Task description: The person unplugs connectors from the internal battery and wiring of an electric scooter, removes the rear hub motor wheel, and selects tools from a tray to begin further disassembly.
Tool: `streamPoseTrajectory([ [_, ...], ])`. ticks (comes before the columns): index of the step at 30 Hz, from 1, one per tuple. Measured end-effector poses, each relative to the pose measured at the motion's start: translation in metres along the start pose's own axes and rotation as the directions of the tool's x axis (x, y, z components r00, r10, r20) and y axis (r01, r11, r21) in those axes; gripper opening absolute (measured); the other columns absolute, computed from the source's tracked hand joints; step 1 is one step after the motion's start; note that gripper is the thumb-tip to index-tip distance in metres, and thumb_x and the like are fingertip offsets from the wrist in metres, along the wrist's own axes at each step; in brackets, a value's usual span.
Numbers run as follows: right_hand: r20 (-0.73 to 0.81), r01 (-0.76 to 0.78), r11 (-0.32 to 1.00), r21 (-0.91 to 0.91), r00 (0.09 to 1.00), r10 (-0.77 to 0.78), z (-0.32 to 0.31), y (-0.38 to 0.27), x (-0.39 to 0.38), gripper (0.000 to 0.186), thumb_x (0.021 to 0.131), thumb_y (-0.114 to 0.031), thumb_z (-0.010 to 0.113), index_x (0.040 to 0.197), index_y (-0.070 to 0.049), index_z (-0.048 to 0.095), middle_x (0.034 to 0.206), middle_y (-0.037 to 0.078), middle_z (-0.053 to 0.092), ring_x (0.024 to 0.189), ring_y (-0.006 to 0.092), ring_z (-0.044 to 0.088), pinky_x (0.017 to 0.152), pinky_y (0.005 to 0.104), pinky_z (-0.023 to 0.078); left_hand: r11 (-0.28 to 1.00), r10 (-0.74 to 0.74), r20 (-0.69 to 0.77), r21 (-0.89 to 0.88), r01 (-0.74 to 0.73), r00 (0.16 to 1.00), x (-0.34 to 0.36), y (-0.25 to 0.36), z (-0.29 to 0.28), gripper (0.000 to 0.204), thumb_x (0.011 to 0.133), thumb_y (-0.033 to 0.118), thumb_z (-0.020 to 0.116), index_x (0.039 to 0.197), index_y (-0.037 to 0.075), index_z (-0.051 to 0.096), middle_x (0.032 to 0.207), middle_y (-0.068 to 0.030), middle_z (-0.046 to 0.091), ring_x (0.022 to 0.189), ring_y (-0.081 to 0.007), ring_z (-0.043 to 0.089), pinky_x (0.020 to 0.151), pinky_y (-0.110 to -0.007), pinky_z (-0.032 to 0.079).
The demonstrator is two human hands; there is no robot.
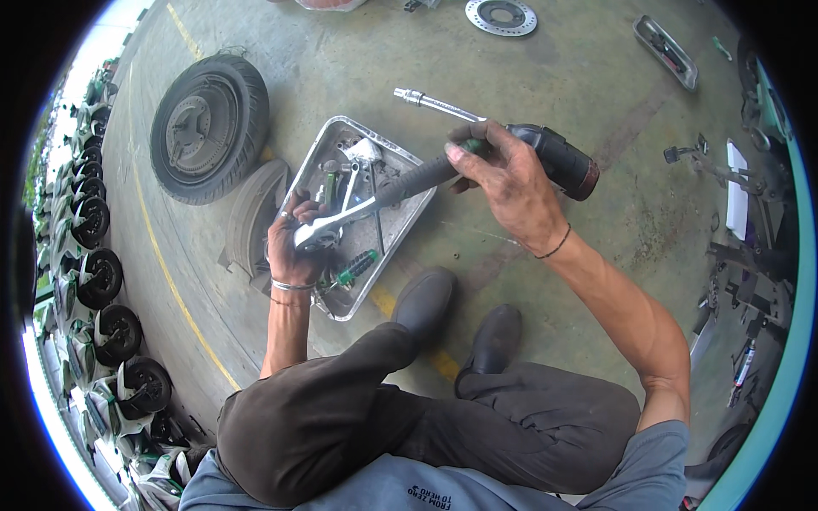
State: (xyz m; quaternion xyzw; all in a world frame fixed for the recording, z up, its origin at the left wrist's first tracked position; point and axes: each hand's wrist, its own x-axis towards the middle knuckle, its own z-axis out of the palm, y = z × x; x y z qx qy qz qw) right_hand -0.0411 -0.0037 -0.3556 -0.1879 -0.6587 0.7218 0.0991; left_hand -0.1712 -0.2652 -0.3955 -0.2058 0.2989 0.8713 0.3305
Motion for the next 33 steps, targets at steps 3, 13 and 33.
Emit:
streamPoseTrajectory([
  [3, 0.107, -0.339, 0.86, 0.38, 0.94, 0.324, -0.001, 0.042, -0.007, 0.03, 0.093, -0.029, 0.058, 0.106, -0.002, 0.059, 0.088, 0.008, 0.061, 0.081, 0.0151, 0.062, 0.067, 0.0317, 0.052, 0.993, 0.041, 0.007, 0.109, -0.041, 0.999, -0.006, 0.006, 0.006, 0.016, 0.099, 0.015, 0.048, 0.107, 0.001, 0.051, 0.07, 0.0026, 0.046, 0.058, -0.009, 0.049, 0.08, -0.029, 0.05],
  [13, -0.434, -0.521, 0.833, -0.185, 0.804, 0.406, -0.066, 0.152, -0.029, 0.041, 0.083, -0.04, 0.071, 0.093, -0.001, 0.067, 0.084, 0.003, 0.065, 0.079, 0.0138, 0.06, 0.072, 0.0295, 0.049, 0.995, -0.087, 0.042, -0.042, 0.089, 0.995, 0.006, 0.004, -0.008, 0.016, 0.099, 0.018, 0.05, 0.104, 0.003, 0.052, 0.068, 0.0032, 0.043, 0.058, -0.0084, 0.046, 0.078, -0.03, 0.051],
  [33, -0.078, 0.172, 0.862, -0.477, 0.968, -0.237, -0.09, 0.123, -0.009, 0.035, 0.078, -0.03, 0.08, 0.102, -0.008, 0.067, 0.093, 0.0, 0.067, 0.087, 0.0115, 0.06, 0.078, 0.0304, 0.049, 0.918, -0.257, -0.127, 0.278, 0.283, 0.958, 0.022, -0.024, 0.011, 0.013, 0.1, 0.015, 0.045, 0.103, 0.005, 0.05, 0.068, 0.0038, 0.042, 0.053, -0.0076, 0.044, 0.069, -0.028, 0.05],
])
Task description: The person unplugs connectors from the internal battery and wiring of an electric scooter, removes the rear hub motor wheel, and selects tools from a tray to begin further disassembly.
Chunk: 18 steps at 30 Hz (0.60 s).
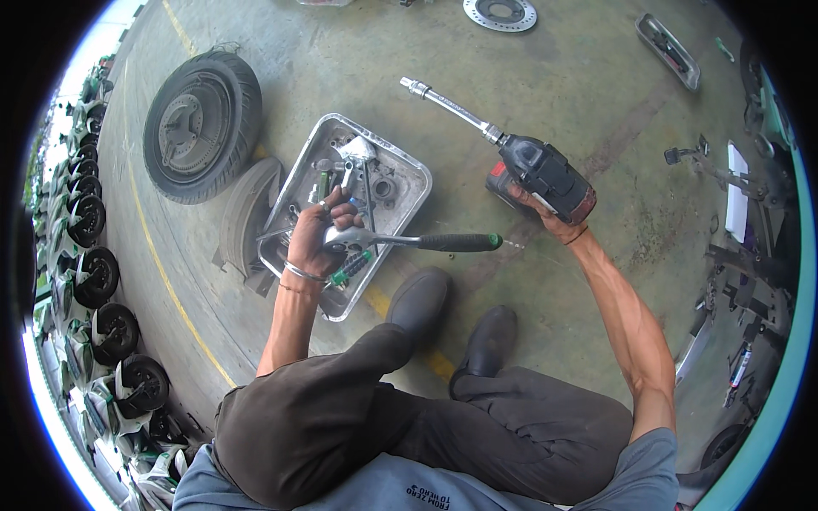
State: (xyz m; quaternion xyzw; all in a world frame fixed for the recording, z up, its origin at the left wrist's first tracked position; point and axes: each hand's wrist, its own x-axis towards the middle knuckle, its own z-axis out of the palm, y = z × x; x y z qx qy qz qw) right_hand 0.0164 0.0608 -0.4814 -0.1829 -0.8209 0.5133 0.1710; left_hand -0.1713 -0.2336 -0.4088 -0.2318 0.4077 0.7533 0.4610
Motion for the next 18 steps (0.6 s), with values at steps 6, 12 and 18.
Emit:
streamPoseTrajectory([
  [6, 0.078, 0.083, 0.988, -0.127, 0.994, -0.074, -0.017, 0.006, -0.037, 0.035, 0.078, -0.028, 0.08, 0.102, -0.007, 0.066, 0.093, 0.001, 0.067, 0.086, 0.015, 0.062, 0.076, 0.032, 0.05, 0.697, -0.223, 0.218, 0.718, -0.001, 0.95, -0.028, 0.023, 0.034, 0.027, 0.094, 0.028, 0.057, 0.086, 0.002, 0.057, 0.062, 0.0043, 0.04, 0.051, -0.0086, 0.045, 0.056, -0.027, 0.045],
  [12, 0.164, 0.025, 0.999, -0.042, 0.986, -0.018, 0.0, -0.002, -0.079, 0.035, 0.078, -0.028, 0.08, 0.102, -0.007, 0.066, 0.093, 0.003, 0.068, 0.086, 0.0171, 0.063, 0.077, 0.0331, 0.05, 0.18, -0.656, 0.32, 0.946, -0.27, 0.683, -0.044, 0.049, 0.05, 0.038, 0.095, 0.033, 0.056, 0.093, -0.003, 0.064, 0.061, -0.0002, 0.046, 0.057, -0.0117, 0.05, 0.054, -0.027, 0.044],
  [18, 0.065, 0.119, 0.97, -0.212, 0.992, -0.108, 0.003, 0.028, -0.106, 0.031, 0.081, -0.026, 0.076, 0.104, -0.007, 0.067, 0.094, 0.005, 0.068, 0.087, 0.0199, 0.064, 0.078, 0.0347, 0.051, 0.207, -0.658, 0.266, 0.963, -0.17, 0.705, -0.007, 0.025, 0.034, 0.037, 0.092, 0.033, 0.059, 0.092, -0.004, 0.064, 0.059, 0.0035, 0.042, 0.052, -0.0086, 0.045, 0.048, -0.026, 0.039],
])
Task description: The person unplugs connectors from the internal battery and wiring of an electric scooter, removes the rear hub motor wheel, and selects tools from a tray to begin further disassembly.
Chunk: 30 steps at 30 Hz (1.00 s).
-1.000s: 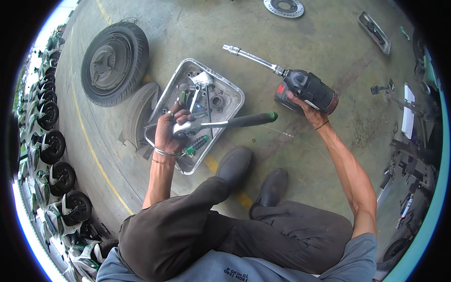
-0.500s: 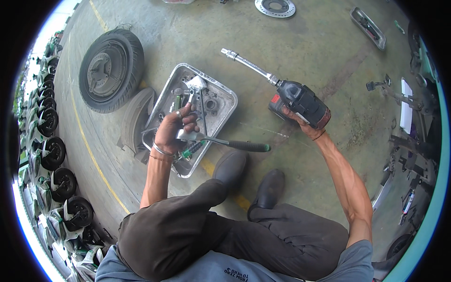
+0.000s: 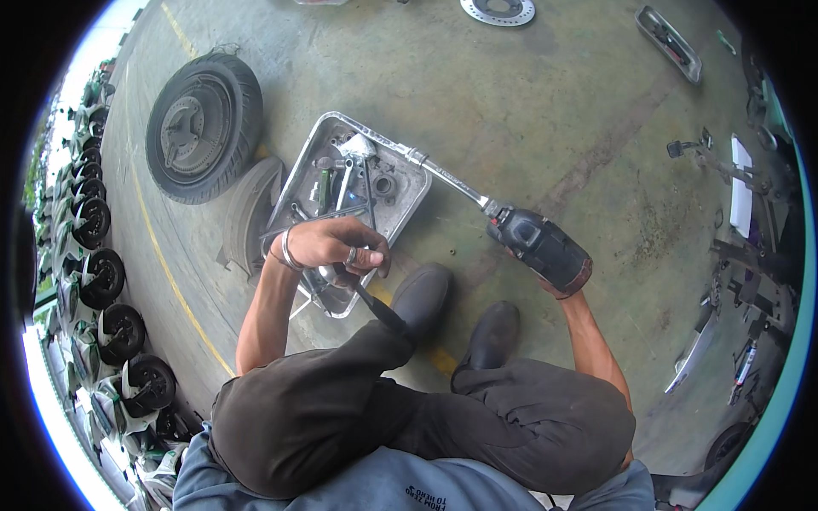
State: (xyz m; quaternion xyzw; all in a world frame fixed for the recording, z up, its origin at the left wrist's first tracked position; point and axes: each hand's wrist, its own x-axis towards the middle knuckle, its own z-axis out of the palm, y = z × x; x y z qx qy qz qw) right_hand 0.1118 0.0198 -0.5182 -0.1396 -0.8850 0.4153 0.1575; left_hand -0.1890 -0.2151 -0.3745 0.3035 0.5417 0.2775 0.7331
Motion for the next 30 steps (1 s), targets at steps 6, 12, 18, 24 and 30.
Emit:
streamPoseTrajectory([
  [6, -0.091, 0.116, 0.988, 0.098, 0.99, -0.107, 0.014, 0.011, 0.002, 0.025, 0.085, -0.02, 0.071, 0.107, -0.009, 0.068, 0.097, 0.006, 0.069, 0.089, 0.0202, 0.065, 0.079, 0.0347, 0.051, 0.983, -0.064, -0.193, -0.179, 0.029, 0.979, 0.001, -0.005, 0.003, 0.03, 0.093, 0.026, 0.057, 0.088, -0.004, 0.061, 0.058, 0.0025, 0.042, 0.048, -0.0098, 0.045, 0.045, -0.026, 0.037],
  [12, -0.074, 0.017, 0.993, 0.114, 0.997, -0.009, 0.006, -0.004, 0.007, 0.021, 0.084, -0.018, 0.071, 0.103, -0.01, 0.07, 0.096, 0.006, 0.069, 0.089, 0.0201, 0.065, 0.079, 0.0342, 0.051, 0.931, -0.091, -0.312, -0.365, -0.031, 0.946, -0.003, -0.018, 0.002, 0.03, 0.092, 0.026, 0.059, 0.092, -0.004, 0.061, 0.065, -0.0042, 0.051, 0.047, -0.0126, 0.047, 0.044, -0.027, 0.037],
  [18, -0.049, 0.087, 0.995, 0.04, 0.995, -0.085, 0.013, 0.026, -0.007, 0.021, 0.082, -0.019, 0.073, 0.101, -0.01, 0.07, 0.093, 0.004, 0.069, 0.085, 0.0197, 0.065, 0.076, 0.0336, 0.051, 0.85, -0.114, -0.527, -0.491, -0.192, 0.842, -0.001, -0.037, 0.01, 0.03, 0.09, 0.025, 0.055, 0.097, -0.003, 0.061, 0.066, -0.0097, 0.058, 0.049, -0.0155, 0.052, 0.049, -0.028, 0.043],
  [24, -0.107, 0.079, 0.996, 0.03, 0.991, -0.075, 0.014, 0.006, 0.002, 0.025, 0.081, -0.022, 0.076, 0.102, -0.01, 0.069, 0.092, 0.004, 0.069, 0.083, 0.0193, 0.065, 0.073, 0.0337, 0.051, 0.807, -0.187, -0.562, -0.555, -0.201, 0.806, -0.009, -0.046, 0.011, 0.032, 0.09, 0.026, 0.053, 0.098, -0.004, 0.062, 0.066, -0.0102, 0.059, 0.05, -0.0174, 0.054, 0.056, -0.03, 0.046],
  [30, -0.032, 0.037, 0.999, 0.0, 0.999, -0.037, 0.009, 0.015, -0.005, 0.029, 0.083, -0.02, 0.072, 0.108, -0.008, 0.065, 0.101, 0.008, 0.067, 0.092, 0.0222, 0.064, 0.08, 0.0357, 0.051, 0.816, -0.179, -0.564, -0.543, -0.199, 0.806, -0.005, -0.045, 0.012, 0.033, 0.091, 0.028, 0.053, 0.097, -0.002, 0.063, 0.063, -0.0077, 0.058, 0.05, -0.0171, 0.053, 0.054, -0.029, 0.045],
])
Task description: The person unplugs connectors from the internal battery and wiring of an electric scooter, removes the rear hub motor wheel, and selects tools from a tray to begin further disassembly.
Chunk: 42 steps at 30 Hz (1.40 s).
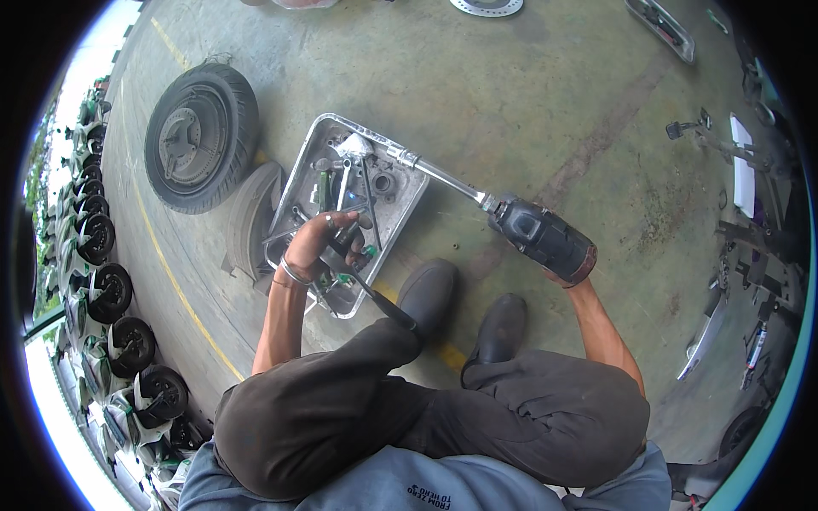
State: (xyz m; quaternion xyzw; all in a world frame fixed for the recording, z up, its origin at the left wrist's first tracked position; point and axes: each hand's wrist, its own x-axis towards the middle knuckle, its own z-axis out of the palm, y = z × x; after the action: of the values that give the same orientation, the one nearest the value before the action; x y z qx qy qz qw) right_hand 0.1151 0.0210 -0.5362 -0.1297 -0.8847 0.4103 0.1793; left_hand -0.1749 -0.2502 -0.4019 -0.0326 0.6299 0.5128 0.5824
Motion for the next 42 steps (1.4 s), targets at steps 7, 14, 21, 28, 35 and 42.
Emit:
streamPoseTrajectory([
  [7, -0.031, -0.017, 0.996, 0.092, 0.999, 0.02, 0.001, -0.013, 0.008, 0.031, 0.079, -0.022, 0.077, 0.105, -0.008, 0.067, 0.093, 0.005, 0.069, 0.084, 0.0192, 0.065, 0.075, 0.0336, 0.051, 1.0, -0.005, -0.017, -0.002, 0.005, 1.0, -0.003, 0.0, -0.002, 0.032, 0.092, 0.029, 0.052, 0.096, -0.001, 0.063, 0.061, -0.0056, 0.056, 0.05, -0.0155, 0.053, 0.052, -0.027, 0.043],
  [14, 0.062, -0.169, 0.964, 0.207, 0.985, 0.16, -0.006, -0.014, -0.007, 0.034, 0.087, -0.025, 0.067, 0.114, -0.006, 0.062, 0.105, 0.01, 0.066, 0.097, 0.0251, 0.063, 0.085, 0.0378, 0.05, 0.999, 0.013, -0.036, -0.051, -0.015, 0.999, -0.002, -0.009, -0.01, 0.031, 0.091, 0.029, 0.054, 0.097, -0.001, 0.062, 0.062, -0.005, 0.054, 0.049, -0.0145, 0.05, 0.061, -0.032, 0.049],
  [21, -0.158, 0.006, 1.0, -0.007, 0.987, -0.007, 0.032, 0.052, -0.034, 0.028, 0.088, -0.028, 0.065, 0.108, -0.008, 0.066, 0.097, 0.011, 0.067, 0.09, 0.029, 0.064, 0.077, 0.0393, 0.051, 0.996, 0.015, -0.091, -0.081, -0.023, 0.996, -0.01, -0.011, -0.022, 0.032, 0.091, 0.029, 0.054, 0.098, -0.001, 0.062, 0.062, -0.005, 0.052, 0.048, -0.015, 0.05, 0.066, -0.037, 0.053],
  [28, -0.168, 0.157, 0.972, -0.172, 0.968, -0.186, 0.018, -0.014, 0.058, 0.022, 0.078, -0.004, 0.075, 0.098, -0.005, 0.068, 0.095, 0.005, 0.067, 0.087, 0.0177, 0.063, 0.078, 0.0328, 0.05, 0.998, 0.017, -0.117, -0.066, -0.024, 0.993, -0.02, -0.011, -0.022, 0.031, 0.091, 0.027, 0.053, 0.098, -0.002, 0.062, 0.062, -0.006, 0.052, 0.047, -0.0153, 0.05, 0.061, -0.032, 0.051],
  [35, -0.072, 0.28, 0.891, -0.358, 0.943, -0.325, 0.027, 0.005, 0.098, 0.019, 0.078, -0.004, 0.073, 0.095, -0.011, 0.073, 0.094, 0.004, 0.068, 0.088, 0.0223, 0.065, 0.08, 0.0352, 0.051, 0.992, 0.062, -0.147, -0.104, -0.077, 0.987, -0.027, -0.023, -0.031, 0.032, 0.089, 0.023, 0.05, 0.101, -0.005, 0.062, 0.063, -0.0065, 0.052, 0.047, -0.0144, 0.05, 0.056, -0.028, 0.048],
  [42, -0.111, -0.097, 0.931, 0.351, 0.983, 0.144, 0.031, 0.003, 0.095, 0.027, 0.077, 0.002, 0.068, 0.104, 0.001, 0.062, 0.092, 0.004, 0.063, 0.087, 0.0164, 0.059, 0.079, 0.0321, 0.049, 0.994, 0.017, -0.145, -0.1, -0.031, 0.989, -0.022, -0.011, -0.022, 0.031, 0.088, 0.023, 0.052, 0.101, -0.004, 0.062, 0.062, -0.0063, 0.052, 0.046, -0.0141, 0.049, 0.059, -0.03, 0.049],
])
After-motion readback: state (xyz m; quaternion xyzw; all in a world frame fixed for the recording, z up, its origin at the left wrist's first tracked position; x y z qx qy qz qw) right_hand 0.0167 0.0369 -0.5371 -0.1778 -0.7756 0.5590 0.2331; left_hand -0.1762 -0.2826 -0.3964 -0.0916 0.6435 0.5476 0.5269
